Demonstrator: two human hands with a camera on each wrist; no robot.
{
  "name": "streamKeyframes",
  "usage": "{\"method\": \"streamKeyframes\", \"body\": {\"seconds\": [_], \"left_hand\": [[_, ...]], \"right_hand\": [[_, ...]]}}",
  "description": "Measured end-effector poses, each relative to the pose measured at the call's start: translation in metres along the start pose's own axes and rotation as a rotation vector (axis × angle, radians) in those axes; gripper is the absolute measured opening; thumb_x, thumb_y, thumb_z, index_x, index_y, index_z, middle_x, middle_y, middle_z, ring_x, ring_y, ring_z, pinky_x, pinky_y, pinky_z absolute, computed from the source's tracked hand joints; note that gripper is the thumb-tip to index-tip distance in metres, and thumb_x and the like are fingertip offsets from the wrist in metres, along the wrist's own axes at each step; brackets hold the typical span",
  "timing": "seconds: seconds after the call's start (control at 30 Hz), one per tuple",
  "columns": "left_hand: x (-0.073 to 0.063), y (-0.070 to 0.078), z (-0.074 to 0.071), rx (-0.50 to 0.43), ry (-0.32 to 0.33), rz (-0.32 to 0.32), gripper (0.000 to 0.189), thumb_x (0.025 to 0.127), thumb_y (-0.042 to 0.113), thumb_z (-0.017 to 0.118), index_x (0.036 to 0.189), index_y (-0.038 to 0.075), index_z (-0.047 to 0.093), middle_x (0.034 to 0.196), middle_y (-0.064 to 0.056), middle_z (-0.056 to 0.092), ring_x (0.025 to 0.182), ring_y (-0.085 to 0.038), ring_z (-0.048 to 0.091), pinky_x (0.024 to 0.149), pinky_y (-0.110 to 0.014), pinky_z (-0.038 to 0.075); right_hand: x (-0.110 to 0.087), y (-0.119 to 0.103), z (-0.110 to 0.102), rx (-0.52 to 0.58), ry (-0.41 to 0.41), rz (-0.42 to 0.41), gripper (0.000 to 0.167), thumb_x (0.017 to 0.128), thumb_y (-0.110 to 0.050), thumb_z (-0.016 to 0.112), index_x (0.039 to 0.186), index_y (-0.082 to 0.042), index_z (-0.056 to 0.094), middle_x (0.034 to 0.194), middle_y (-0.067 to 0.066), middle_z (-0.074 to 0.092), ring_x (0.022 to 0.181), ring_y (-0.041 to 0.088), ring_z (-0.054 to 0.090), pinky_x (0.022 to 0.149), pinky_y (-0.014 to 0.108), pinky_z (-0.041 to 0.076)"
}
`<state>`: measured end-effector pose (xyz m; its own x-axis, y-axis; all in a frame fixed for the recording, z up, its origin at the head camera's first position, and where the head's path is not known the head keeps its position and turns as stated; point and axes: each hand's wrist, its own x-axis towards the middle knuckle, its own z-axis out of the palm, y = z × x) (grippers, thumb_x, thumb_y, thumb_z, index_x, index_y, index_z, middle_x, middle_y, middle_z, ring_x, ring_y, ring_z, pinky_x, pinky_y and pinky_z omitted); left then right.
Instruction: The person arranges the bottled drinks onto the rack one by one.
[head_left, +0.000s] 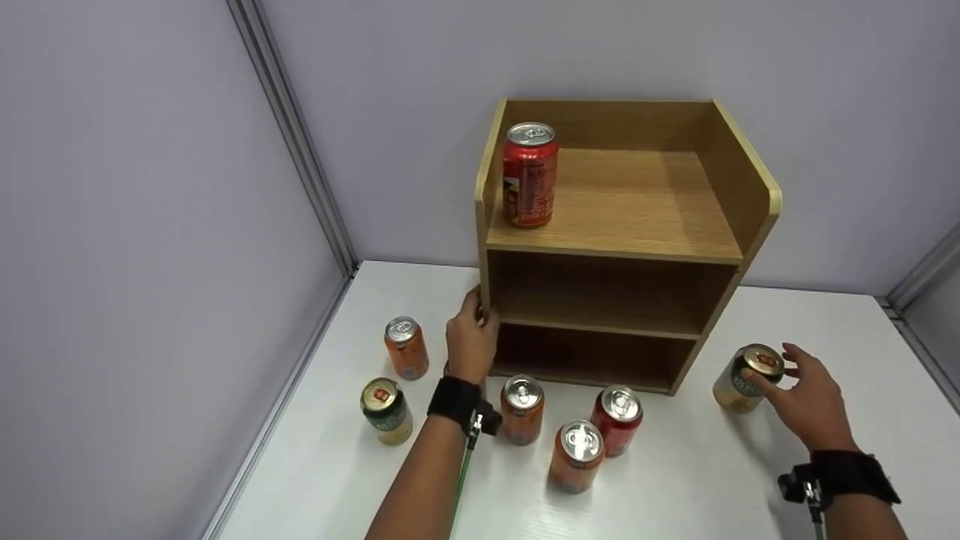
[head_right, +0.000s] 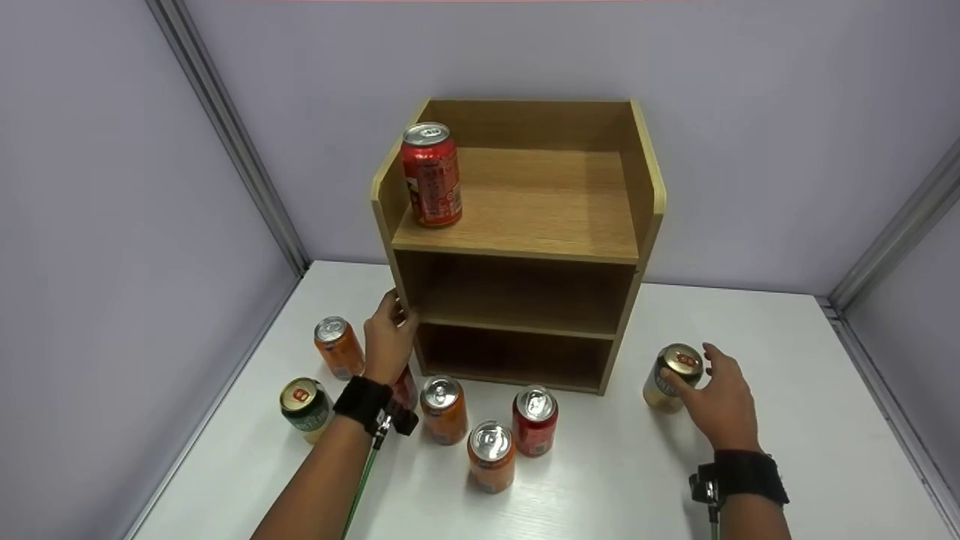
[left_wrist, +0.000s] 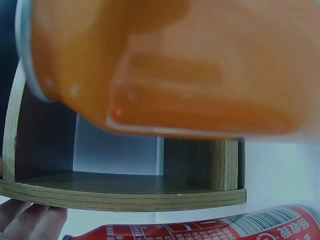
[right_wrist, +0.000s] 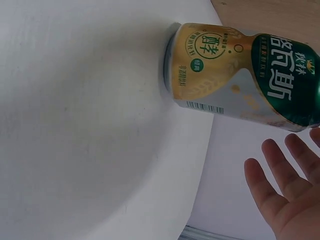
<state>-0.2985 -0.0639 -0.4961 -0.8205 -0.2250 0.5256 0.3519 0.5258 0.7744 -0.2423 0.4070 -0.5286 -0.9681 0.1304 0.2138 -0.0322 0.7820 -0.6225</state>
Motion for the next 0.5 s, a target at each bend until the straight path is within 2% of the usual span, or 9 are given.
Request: {"method": "streamKeyframes", "body": {"seconds": [0.2, 0.37, 0.5], "left_hand": [[0.000, -0.001, 0.000, -0.010, 0.002, 0.008, 0.038, 0.093, 0.009, 0.062, 0.130, 0.005, 0.059, 0.117, -0.012, 0.067, 0.099, -0.024, 0.066, 0.076, -0.031, 0.054], [-0.001, -0.003, 0.000, -0.010, 0.000, 0.026, 0.038, 0.093, 0.010, 0.062, 0.131, 0.006, 0.059, 0.117, -0.011, 0.067, 0.099, -0.024, 0.067, 0.075, -0.032, 0.055], [0.000, -0.003, 0.000, -0.002, 0.006, 0.034, 0.037, 0.093, 0.010, 0.063, 0.130, 0.007, 0.060, 0.116, -0.011, 0.067, 0.099, -0.024, 0.067, 0.075, -0.032, 0.055]], "right_hand": [[0.005, 0.001, 0.008, 0.021, -0.025, 0.052, 0.106, 0.085, -0.055, 0.068, 0.150, 0.009, 0.015, 0.138, 0.039, 0.035, 0.118, 0.054, 0.040, 0.087, 0.064, 0.037], [0.009, 0.002, 0.015, 0.052, -0.071, 0.098, 0.114, 0.083, -0.057, 0.069, 0.152, 0.006, 0.006, 0.144, 0.040, 0.026, 0.128, 0.058, 0.030, 0.095, 0.069, 0.029], [0.009, 0.002, 0.020, 0.045, -0.097, 0.117, 0.115, 0.081, -0.060, 0.070, 0.154, 0.003, 0.006, 0.144, 0.040, 0.026, 0.128, 0.058, 0.030, 0.094, 0.070, 0.029]]}}
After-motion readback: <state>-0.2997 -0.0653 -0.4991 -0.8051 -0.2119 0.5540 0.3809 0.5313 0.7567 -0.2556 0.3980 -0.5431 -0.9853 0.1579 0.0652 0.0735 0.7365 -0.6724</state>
